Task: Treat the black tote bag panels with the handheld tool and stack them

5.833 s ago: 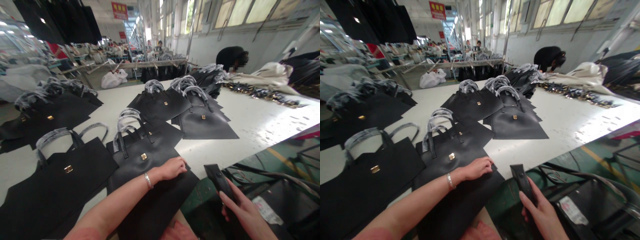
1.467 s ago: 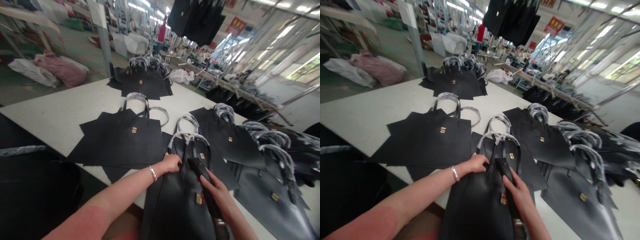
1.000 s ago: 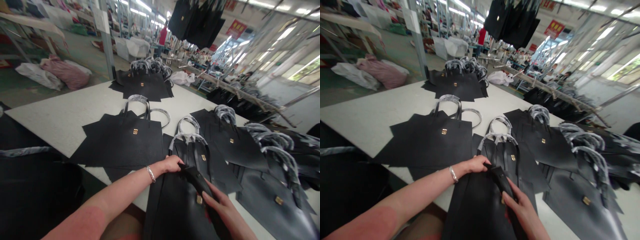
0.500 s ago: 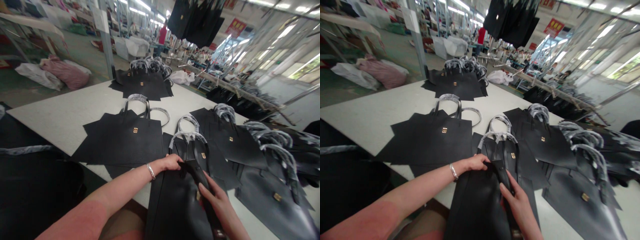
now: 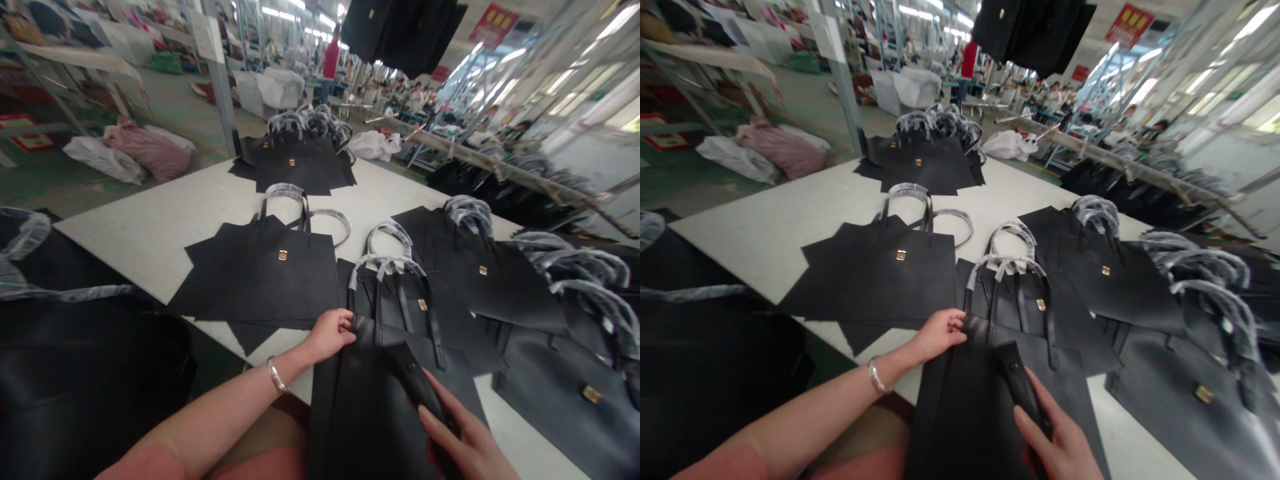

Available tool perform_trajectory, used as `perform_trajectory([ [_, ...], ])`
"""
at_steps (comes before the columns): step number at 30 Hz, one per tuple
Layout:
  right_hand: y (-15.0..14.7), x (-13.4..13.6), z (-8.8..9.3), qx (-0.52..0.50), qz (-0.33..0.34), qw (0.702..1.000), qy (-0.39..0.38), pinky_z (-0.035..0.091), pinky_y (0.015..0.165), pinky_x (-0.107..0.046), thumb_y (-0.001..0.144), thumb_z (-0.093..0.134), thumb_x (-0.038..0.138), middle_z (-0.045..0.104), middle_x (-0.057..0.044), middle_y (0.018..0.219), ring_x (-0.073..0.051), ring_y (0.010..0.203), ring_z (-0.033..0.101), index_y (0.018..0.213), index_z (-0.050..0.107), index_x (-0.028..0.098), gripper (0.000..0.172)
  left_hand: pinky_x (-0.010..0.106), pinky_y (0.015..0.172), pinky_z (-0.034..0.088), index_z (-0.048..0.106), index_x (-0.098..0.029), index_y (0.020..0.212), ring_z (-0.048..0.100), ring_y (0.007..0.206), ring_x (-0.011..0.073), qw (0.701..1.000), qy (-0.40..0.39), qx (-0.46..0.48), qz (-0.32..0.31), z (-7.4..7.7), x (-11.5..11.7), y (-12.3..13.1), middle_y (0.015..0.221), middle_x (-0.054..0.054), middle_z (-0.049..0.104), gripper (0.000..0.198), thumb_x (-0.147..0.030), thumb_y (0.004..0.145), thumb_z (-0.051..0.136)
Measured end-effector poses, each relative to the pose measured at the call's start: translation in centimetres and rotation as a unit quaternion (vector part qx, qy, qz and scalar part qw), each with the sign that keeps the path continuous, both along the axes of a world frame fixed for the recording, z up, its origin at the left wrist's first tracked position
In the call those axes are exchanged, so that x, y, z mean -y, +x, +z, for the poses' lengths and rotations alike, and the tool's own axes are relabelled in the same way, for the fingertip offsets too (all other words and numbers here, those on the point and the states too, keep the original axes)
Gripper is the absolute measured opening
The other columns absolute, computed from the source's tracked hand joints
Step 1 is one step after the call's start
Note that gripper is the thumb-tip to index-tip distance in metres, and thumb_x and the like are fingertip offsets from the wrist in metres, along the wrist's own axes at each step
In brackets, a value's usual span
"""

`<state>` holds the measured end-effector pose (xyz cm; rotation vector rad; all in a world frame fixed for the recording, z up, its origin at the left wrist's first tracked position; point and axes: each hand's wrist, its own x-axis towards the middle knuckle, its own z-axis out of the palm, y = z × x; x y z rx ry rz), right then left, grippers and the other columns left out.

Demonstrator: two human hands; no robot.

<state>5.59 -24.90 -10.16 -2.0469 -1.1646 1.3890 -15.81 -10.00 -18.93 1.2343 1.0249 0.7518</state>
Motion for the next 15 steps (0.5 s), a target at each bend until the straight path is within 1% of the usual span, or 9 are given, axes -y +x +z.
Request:
perform_trajectory([
  [1, -0.5, -0.3, 0.1, -0.011, 0.007, 1.000, -0.004, 0.043, 0.049, -0.027, 0.083, 0.055, 0.058, 0.061, 0.003, 0.055, -0.019, 0.052, 0.055, 0.147, 0.027, 0.022, 0.079, 0.022, 0.058, 0.043, 0.064, -0.010, 0.098, 0.055, 0.062, 0.0126, 1.000, -0.017, 0.017, 0.005, -0.2, 0.2, 0.2, 0.073, 0.001, 0.061, 0.036, -0.004, 0.062, 0.065],
  [4, -1.9, -1.7, 0.4, -0.030, 0.035, 0.999, -0.004, 0.042, 0.048, -0.027, 0.082, 0.056, 0.056, 0.060, 0.003, 0.054, -0.019, 0.050, 0.056, 0.147, 0.028, 0.021, 0.079, 0.021, 0.053, 0.042, 0.065, -0.010, 0.096, 0.052, 0.057, 0.0104, 0.999, -0.036, 0.036, 0.012, -0.4, 0.7, 0.5, 0.071, 0.001, 0.059, 0.028, -0.009, 0.069, 0.061],
  [6, -2.7, -2.9, 0.7, -0.034, 0.055, 0.998, 0.004, 0.042, 0.048, -0.027, 0.081, 0.058, 0.054, 0.060, 0.003, 0.054, -0.018, 0.050, 0.056, 0.146, 0.032, 0.020, 0.077, 0.021, 0.053, 0.041, 0.067, -0.010, 0.090, 0.050, 0.056, 0.0098, 0.997, -0.036, 0.069, 0.002, -0.6, 0.7, 0.5, 0.068, 0.001, 0.058, 0.021, -0.014, 0.072, 0.059],
  [8, -3.4, -4.1, 0.9, -0.045, 0.064, 0.997, 0.013, 0.042, 0.048, -0.026, 0.080, 0.060, 0.052, 0.060, 0.003, 0.054, -0.018, 0.049, 0.056, 0.144, 0.035, 0.020, 0.076, 0.021, 0.054, 0.040, 0.069, -0.009, 0.082, 0.049, 0.057, 0.0099, 0.994, -0.024, 0.107, -0.021, -0.8, 0.7, 0.3, 0.066, 0.002, 0.058, 0.016, -0.019, 0.073, 0.059],
  [11, -4.1, -5.4, 1.2, -0.074, 0.052, 0.995, 0.031, 0.041, 0.046, -0.025, 0.081, 0.060, 0.051, 0.060, 0.004, 0.053, -0.016, 0.047, 0.055, 0.145, 0.034, 0.020, 0.076, 0.021, 0.054, 0.038, 0.070, -0.010, 0.078, 0.046, 0.056, 0.0095, 0.990, -0.019, 0.132, -0.036, -1.0, 0.6, 0.0, 0.065, 0.002, 0.058, 0.018, -0.025, 0.072, 0.062],
  [15, -4.6, -5.8, 1.5, -0.090, 0.050, 0.994, 0.026, 0.041, 0.044, -0.024, 0.080, 0.062, 0.048, 0.059, 0.005, 0.051, -0.015, 0.045, 0.055, 0.145, 0.033, 0.020, 0.076, 0.021, 0.053, 0.038, 0.071, -0.010, 0.086, 0.048, 0.059, 0.0105, 0.985, -0.045, 0.165, -0.017, -0.7, 0.4, -0.1, 0.071, 0.004, 0.061, 0.026, -0.029, 0.068, 0.068],
])
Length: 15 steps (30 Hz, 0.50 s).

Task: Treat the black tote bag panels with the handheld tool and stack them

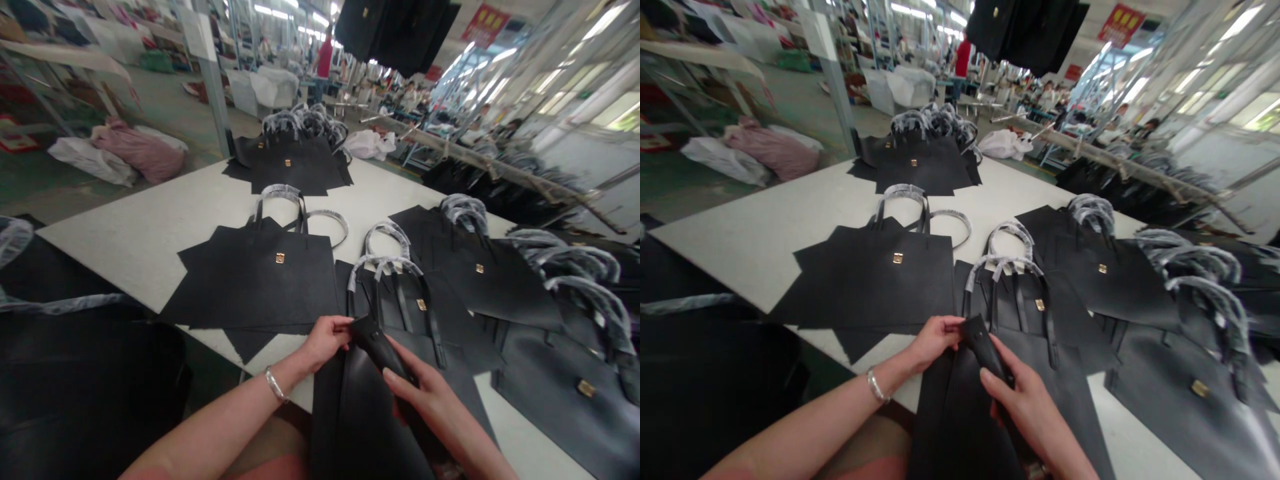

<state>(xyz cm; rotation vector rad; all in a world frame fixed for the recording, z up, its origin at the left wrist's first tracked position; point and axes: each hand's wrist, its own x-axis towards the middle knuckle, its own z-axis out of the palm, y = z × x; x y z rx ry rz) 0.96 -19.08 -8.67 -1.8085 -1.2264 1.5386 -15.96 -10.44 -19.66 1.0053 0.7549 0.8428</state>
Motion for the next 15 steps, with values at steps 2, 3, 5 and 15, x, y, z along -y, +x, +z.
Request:
perform_trajectory([
  [2, -0.2, 0.0, 0.3, -0.015, 0.002, 1.000, -0.015, 0.041, 0.044, -0.023, 0.080, 0.062, 0.048, 0.060, 0.004, 0.052, -0.015, 0.045, 0.055, 0.145, 0.034, 0.020, 0.076, 0.021, 0.053, 0.038, 0.071, -0.010, 0.088, 0.049, 0.060, 0.0105, 1.000, -0.013, 0.008, -0.010, 0.2, 0.0, -0.1, 0.074, 0.004, 0.062, 0.028, -0.028, 0.067, 0.070],
  [3, -0.4, -0.1, 0.5, -0.020, -0.007, 1.000, -0.015, 0.041, 0.044, -0.023, 0.080, 0.062, 0.048, 0.061, 0.004, 0.052, -0.015, 0.045, 0.056, 0.145, 0.034, 0.020, 0.076, 0.020, 0.054, 0.038, 0.071, -0.010, 0.086, 0.049, 0.060, 0.0101, 1.000, -0.015, 0.005, -0.021, 0.3, 0.0, -0.1, 0.073, 0.004, 0.062, 0.026, -0.027, 0.067, 0.070],
  [5, -0.5, -0.5, 0.8, -0.012, -0.046, 0.999, 0.007, 0.040, 0.043, -0.023, 0.078, 0.063, 0.049, 0.061, 0.004, 0.051, -0.015, 0.045, 0.055, 0.145, 0.034, 0.020, 0.078, 0.020, 0.054, 0.038, 0.071, -0.009, 0.083, 0.048, 0.057, 0.0091, 0.999, -0.013, -0.004, -0.039, 0.3, 0.1, -0.2, 0.070, 0.003, 0.061, 0.022, -0.024, 0.067, 0.067],
  [15, 1.6, 1.7, 0.1, 0.004, -0.031, 0.998, -0.048, 0.038, 0.041, -0.023, 0.080, 0.061, 0.052, 0.058, 0.005, 0.048, -0.014, 0.042, 0.053, 0.146, 0.031, 0.020, 0.079, 0.020, 0.054, 0.043, 0.065, -0.009, 0.081, 0.051, 0.051, 0.0080, 0.998, -0.058, -0.012, -0.005, -0.3, 0.0, 0.0, 0.063, 0.000, 0.058, 0.020, -0.021, 0.065, 0.064],
])
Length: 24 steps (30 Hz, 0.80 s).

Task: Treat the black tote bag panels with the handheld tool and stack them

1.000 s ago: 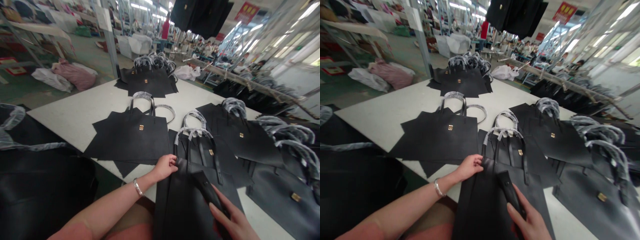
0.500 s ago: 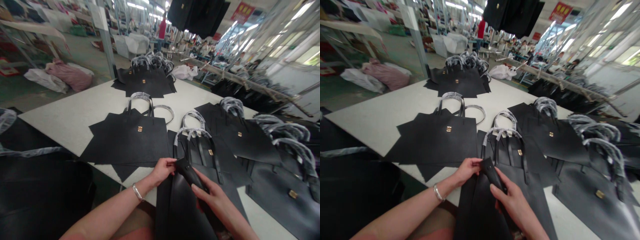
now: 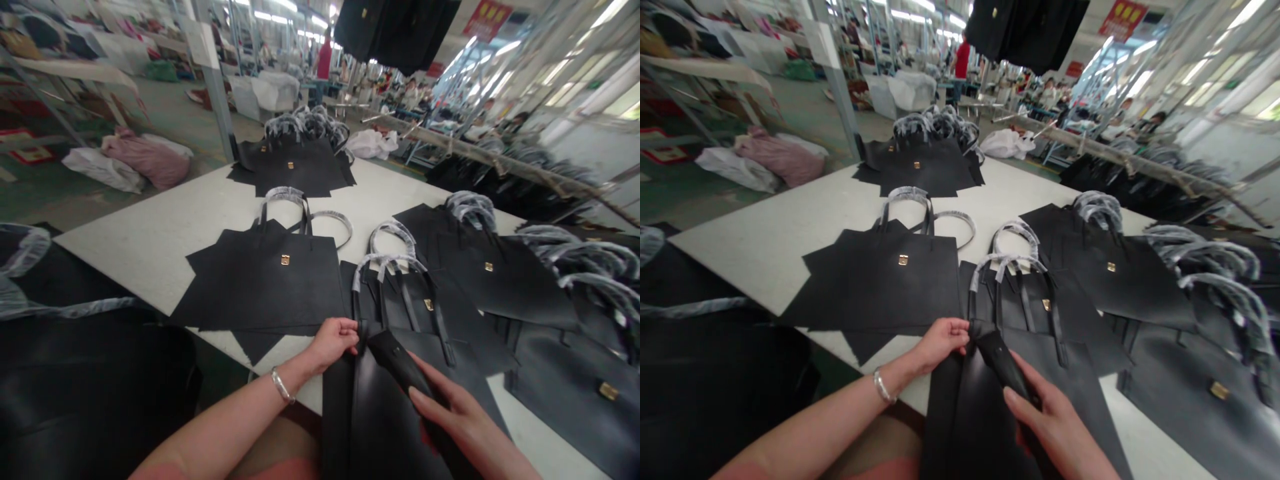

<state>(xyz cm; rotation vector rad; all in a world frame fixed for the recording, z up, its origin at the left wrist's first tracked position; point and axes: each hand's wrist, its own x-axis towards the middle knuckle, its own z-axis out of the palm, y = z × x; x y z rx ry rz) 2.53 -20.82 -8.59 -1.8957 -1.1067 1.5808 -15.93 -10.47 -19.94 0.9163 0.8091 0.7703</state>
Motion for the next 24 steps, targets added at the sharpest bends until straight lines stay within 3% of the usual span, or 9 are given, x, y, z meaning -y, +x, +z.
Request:
perform_trajectory([
  [4, -1.4, -1.3, 0.0, -0.016, 0.000, 1.000, 0.020, 0.039, 0.042, -0.024, 0.080, 0.060, 0.050, 0.058, 0.005, 0.049, -0.015, 0.044, 0.055, 0.145, 0.032, 0.019, 0.078, 0.022, 0.057, 0.046, 0.065, -0.010, 0.081, 0.056, 0.058, 0.0110, 0.997, 0.043, -0.034, -0.056, 0.3, 0.3, 0.1, 0.072, 0.004, 0.062, 0.016, -0.020, 0.069, 0.062],
  [8, -1.4, -2.7, -0.1, 0.029, -0.028, 0.996, 0.075, 0.041, 0.044, -0.026, 0.079, 0.060, 0.052, 0.057, 0.005, 0.047, -0.017, 0.044, 0.055, 0.147, 0.030, 0.018, 0.081, 0.024, 0.054, 0.046, 0.062, -0.013, 0.097, 0.057, 0.054, 0.0132, 0.987, 0.076, -0.138, -0.036, 0.4, 0.1, -0.8, 0.064, -0.001, 0.058, 0.025, -0.013, 0.072, 0.058],
  [10, -0.7, -2.1, -0.4, 0.035, -0.012, 0.997, 0.064, 0.042, 0.044, -0.026, 0.080, 0.060, 0.052, 0.058, 0.005, 0.050, -0.017, 0.046, 0.055, 0.146, 0.030, 0.019, 0.079, 0.025, 0.062, 0.047, 0.062, -0.016, 0.104, 0.059, 0.062, 0.0144, 0.961, 0.184, -0.207, -0.020, 0.7, -0.7, -1.7, 0.071, 0.000, 0.060, 0.031, -0.009, 0.074, 0.058],
  [12, 0.0, -0.7, -1.0, 0.031, 0.021, 0.998, 0.047, 0.043, 0.046, -0.026, 0.081, 0.059, 0.051, 0.059, 0.004, 0.057, -0.017, 0.049, 0.056, 0.146, 0.032, 0.021, 0.076, 0.027, 0.075, 0.046, 0.064, -0.019, 0.103, 0.059, 0.078, 0.0162, 0.903, 0.333, -0.267, -0.036, 1.3, -2.1, -2.6, 0.085, 0.003, 0.063, 0.029, -0.007, 0.077, 0.058],
  [14, 0.2, 0.8, -1.6, 0.034, 0.048, 0.998, 0.035, 0.043, 0.047, -0.026, 0.082, 0.058, 0.049, 0.059, 0.003, 0.062, -0.016, 0.051, 0.056, 0.145, 0.034, 0.021, 0.073, 0.026, 0.083, 0.042, 0.067, -0.020, 0.099, 0.058, 0.089, 0.0178, 0.848, 0.438, -0.282, -0.103, 1.8, -3.9, -3.0, 0.095, 0.004, 0.062, 0.023, -0.008, 0.081, 0.059],
  [18, -0.4, 2.4, -2.5, 0.019, 0.074, 0.997, 0.019, 0.044, 0.051, -0.026, 0.083, 0.056, 0.045, 0.059, 0.003, 0.065, -0.016, 0.054, 0.056, 0.146, 0.032, 0.021, 0.072, 0.022, 0.081, 0.040, 0.070, -0.024, 0.090, 0.058, 0.090, 0.0167, 0.785, 0.504, -0.233, -0.276, 2.2, -7.4, -2.8, 0.093, 0.002, 0.062, 0.014, -0.014, 0.083, 0.063],
  [20, -0.8, 2.5, -2.7, 0.008, 0.073, 0.997, 0.021, 0.045, 0.052, -0.027, 0.084, 0.056, 0.044, 0.060, 0.002, 0.067, -0.016, 0.056, 0.057, 0.147, 0.031, 0.021, 0.072, 0.021, 0.077, 0.040, 0.071, -0.025, 0.084, 0.058, 0.085, 0.0156, 0.776, 0.502, -0.209, -0.321, 2.1, -8.6, -2.4, 0.087, 0.000, 0.062, 0.011, -0.016, 0.082, 0.066],
  [24, -0.9, 2.4, -2.8, 0.019, 0.067, 0.997, 0.021, 0.045, 0.052, -0.027, 0.084, 0.056, 0.044, 0.060, 0.002, 0.066, -0.017, 0.056, 0.057, 0.147, 0.031, 0.021, 0.071, 0.020, 0.073, 0.039, 0.072, -0.027, 0.077, 0.058, 0.080, 0.0144, 0.789, 0.471, -0.180, -0.351, 1.7, -9.5, -2.0, 0.082, -0.001, 0.062, 0.006, -0.022, 0.080, 0.069],
])
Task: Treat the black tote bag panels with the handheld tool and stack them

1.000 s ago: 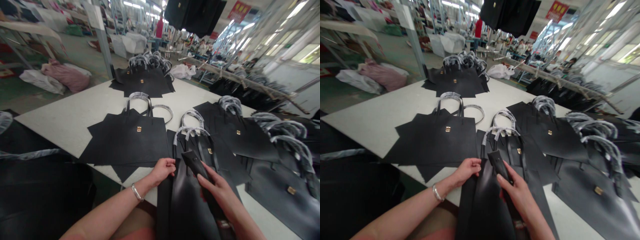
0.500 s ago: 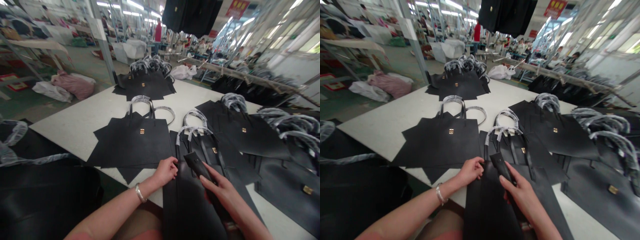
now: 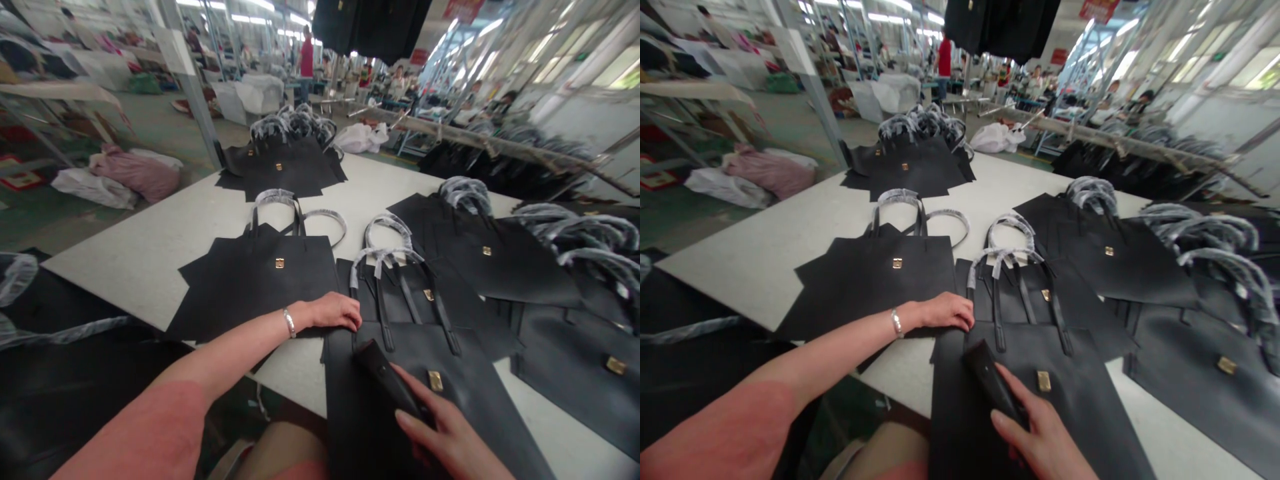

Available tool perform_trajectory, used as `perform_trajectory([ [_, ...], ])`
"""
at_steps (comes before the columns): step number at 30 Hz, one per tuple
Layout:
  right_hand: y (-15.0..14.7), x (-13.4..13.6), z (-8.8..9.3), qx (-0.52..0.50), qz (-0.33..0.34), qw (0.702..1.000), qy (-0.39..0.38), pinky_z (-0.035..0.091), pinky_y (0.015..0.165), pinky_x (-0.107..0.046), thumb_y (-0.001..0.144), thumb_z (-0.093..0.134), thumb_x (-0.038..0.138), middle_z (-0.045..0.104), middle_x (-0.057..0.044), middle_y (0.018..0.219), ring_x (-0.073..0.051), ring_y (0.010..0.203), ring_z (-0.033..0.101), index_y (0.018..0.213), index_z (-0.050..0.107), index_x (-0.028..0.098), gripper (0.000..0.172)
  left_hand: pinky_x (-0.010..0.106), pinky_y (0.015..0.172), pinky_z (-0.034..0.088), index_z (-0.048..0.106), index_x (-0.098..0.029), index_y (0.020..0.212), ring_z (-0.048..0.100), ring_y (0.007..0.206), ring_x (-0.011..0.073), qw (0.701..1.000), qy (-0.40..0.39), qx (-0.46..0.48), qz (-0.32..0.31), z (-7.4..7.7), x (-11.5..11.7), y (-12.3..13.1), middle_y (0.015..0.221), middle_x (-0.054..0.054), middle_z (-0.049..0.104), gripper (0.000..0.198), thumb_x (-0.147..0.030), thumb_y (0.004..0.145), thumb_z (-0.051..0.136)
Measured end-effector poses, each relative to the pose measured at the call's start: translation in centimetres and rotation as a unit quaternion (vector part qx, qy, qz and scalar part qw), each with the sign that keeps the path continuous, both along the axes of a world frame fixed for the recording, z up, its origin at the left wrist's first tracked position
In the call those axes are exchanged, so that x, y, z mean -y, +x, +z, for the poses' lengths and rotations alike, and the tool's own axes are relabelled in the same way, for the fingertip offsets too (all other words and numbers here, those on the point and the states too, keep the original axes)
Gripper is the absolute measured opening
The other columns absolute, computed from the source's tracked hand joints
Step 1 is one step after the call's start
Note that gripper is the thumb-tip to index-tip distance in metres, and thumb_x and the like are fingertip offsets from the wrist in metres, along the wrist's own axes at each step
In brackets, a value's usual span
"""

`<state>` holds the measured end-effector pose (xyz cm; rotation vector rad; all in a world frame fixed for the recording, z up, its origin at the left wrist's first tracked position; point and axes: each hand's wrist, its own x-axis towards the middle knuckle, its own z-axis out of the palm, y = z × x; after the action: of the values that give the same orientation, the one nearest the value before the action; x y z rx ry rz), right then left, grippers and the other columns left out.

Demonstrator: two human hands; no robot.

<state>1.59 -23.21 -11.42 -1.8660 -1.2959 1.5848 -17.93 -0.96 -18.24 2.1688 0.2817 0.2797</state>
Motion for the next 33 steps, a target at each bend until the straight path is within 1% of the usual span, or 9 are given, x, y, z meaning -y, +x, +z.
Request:
perform_trajectory([
  [6, 0.2, 0.2, 0.1, 0.009, -0.001, 1.000, -0.005, 0.045, 0.052, -0.027, 0.085, 0.055, 0.044, 0.059, 0.003, 0.064, -0.017, 0.055, 0.057, 0.147, 0.031, 0.022, 0.070, 0.021, 0.076, 0.037, 0.068, -0.025, 0.071, 0.055, 0.084, 0.0154, 1.000, -0.013, 0.011, 0.018, -0.8, 0.2, 0.2, 0.082, 0.000, 0.059, 0.012, -0.028, 0.083, 0.067],
  [12, 0.3, 0.0, 0.4, 0.013, -0.013, 1.000, -0.014, 0.045, 0.052, -0.027, 0.085, 0.054, 0.045, 0.057, 0.004, 0.061, -0.017, 0.056, 0.057, 0.147, 0.032, 0.022, 0.069, 0.022, 0.080, 0.039, 0.065, -0.020, 0.073, 0.055, 0.081, 0.0155, 0.992, -0.071, 0.015, 0.108, -0.8, 0.7, 0.6, 0.082, 0.001, 0.059, 0.012, -0.028, 0.083, 0.064],
  [15, 0.3, -0.1, 0.3, 0.024, -0.017, 1.000, -0.008, 0.046, 0.053, -0.027, 0.085, 0.055, 0.046, 0.057, 0.004, 0.060, -0.017, 0.055, 0.057, 0.147, 0.031, 0.021, 0.071, 0.023, 0.079, 0.043, 0.063, -0.017, 0.075, 0.058, 0.081, 0.0154, 0.977, -0.127, 0.029, 0.167, -1.0, 0.8, 1.0, 0.081, 0.002, 0.060, 0.013, -0.028, 0.082, 0.064],
  [18, 0.3, -0.1, 0.2, 0.026, -0.021, 0.999, -0.004, 0.045, 0.053, -0.027, 0.084, 0.054, 0.046, 0.059, 0.004, 0.059, -0.017, 0.054, 0.057, 0.147, 0.031, 0.020, 0.072, 0.025, 0.070, 0.049, 0.058, -0.014, 0.083, 0.062, 0.072, 0.0140, 0.950, -0.207, 0.043, 0.228, -1.6, 0.7, 1.2, 0.076, 0.004, 0.060, 0.021, -0.030, 0.092, 0.048],
  [20, 0.3, 0.0, 0.2, 0.024, -0.023, 0.999, -0.004, 0.045, 0.052, -0.027, 0.084, 0.054, 0.047, 0.059, 0.004, 0.060, -0.017, 0.054, 0.057, 0.147, 0.032, 0.021, 0.071, 0.025, 0.064, 0.051, 0.055, -0.012, 0.087, 0.064, 0.068, 0.0138, 0.931, -0.256, 0.050, 0.256, -1.9, 0.8, 1.2, 0.073, 0.004, 0.061, 0.021, -0.028, 0.093, 0.044],
  [22, 0.3, 0.0, 0.2, 0.018, -0.026, 0.999, -0.004, 0.045, 0.052, -0.027, 0.084, 0.054, 0.047, 0.059, 0.004, 0.059, -0.017, 0.054, 0.058, 0.147, 0.032, 0.021, 0.071, 0.024, 0.061, 0.052, 0.056, -0.012, 0.090, 0.065, 0.066, 0.0138, 0.918, -0.294, 0.049, 0.261, -2.2, 1.4, 1.1, 0.072, 0.004, 0.062, 0.014, -0.025, 0.085, 0.057],
  [24, 0.3, 0.0, 0.3, 0.009, -0.031, 0.999, -0.007, 0.045, 0.051, -0.026, 0.084, 0.054, 0.047, 0.059, 0.004, 0.059, -0.016, 0.054, 0.057, 0.147, 0.032, 0.022, 0.071, 0.023, 0.059, 0.052, 0.058, -0.011, 0.091, 0.064, 0.063, 0.0134, 0.911, -0.325, 0.045, 0.250, -2.4, 2.2, 1.0, 0.071, 0.003, 0.064, 0.023, -0.019, 0.072, 0.069],
  [26, 0.3, 0.0, 0.3, 0.000, -0.035, 0.999, -0.005, 0.044, 0.050, -0.026, 0.084, 0.055, 0.047, 0.058, 0.004, 0.058, -0.016, 0.053, 0.057, 0.146, 0.032, 0.021, 0.072, 0.023, 0.059, 0.052, 0.061, -0.011, 0.089, 0.063, 0.062, 0.0129, 0.905, -0.346, 0.045, 0.244, -2.4, 3.1, 1.0, 0.070, 0.003, 0.066, 0.026, -0.016, 0.065, 0.071],
  [33, 0.5, -0.1, 0.1, -0.046, -0.060, 0.997, -0.001, 0.043, 0.045, -0.024, 0.080, 0.059, 0.051, 0.056, 0.005, 0.053, -0.016, 0.047, 0.055, 0.147, 0.030, 0.019, 0.079, 0.025, 0.060, 0.051, 0.068, -0.011, 0.081, 0.061, 0.058, 0.0131, 0.888, -0.387, 0.061, 0.242, -1.8, 4.7, 1.4, 0.066, 0.003, 0.066, 0.021, -0.023, 0.064, 0.069],
])
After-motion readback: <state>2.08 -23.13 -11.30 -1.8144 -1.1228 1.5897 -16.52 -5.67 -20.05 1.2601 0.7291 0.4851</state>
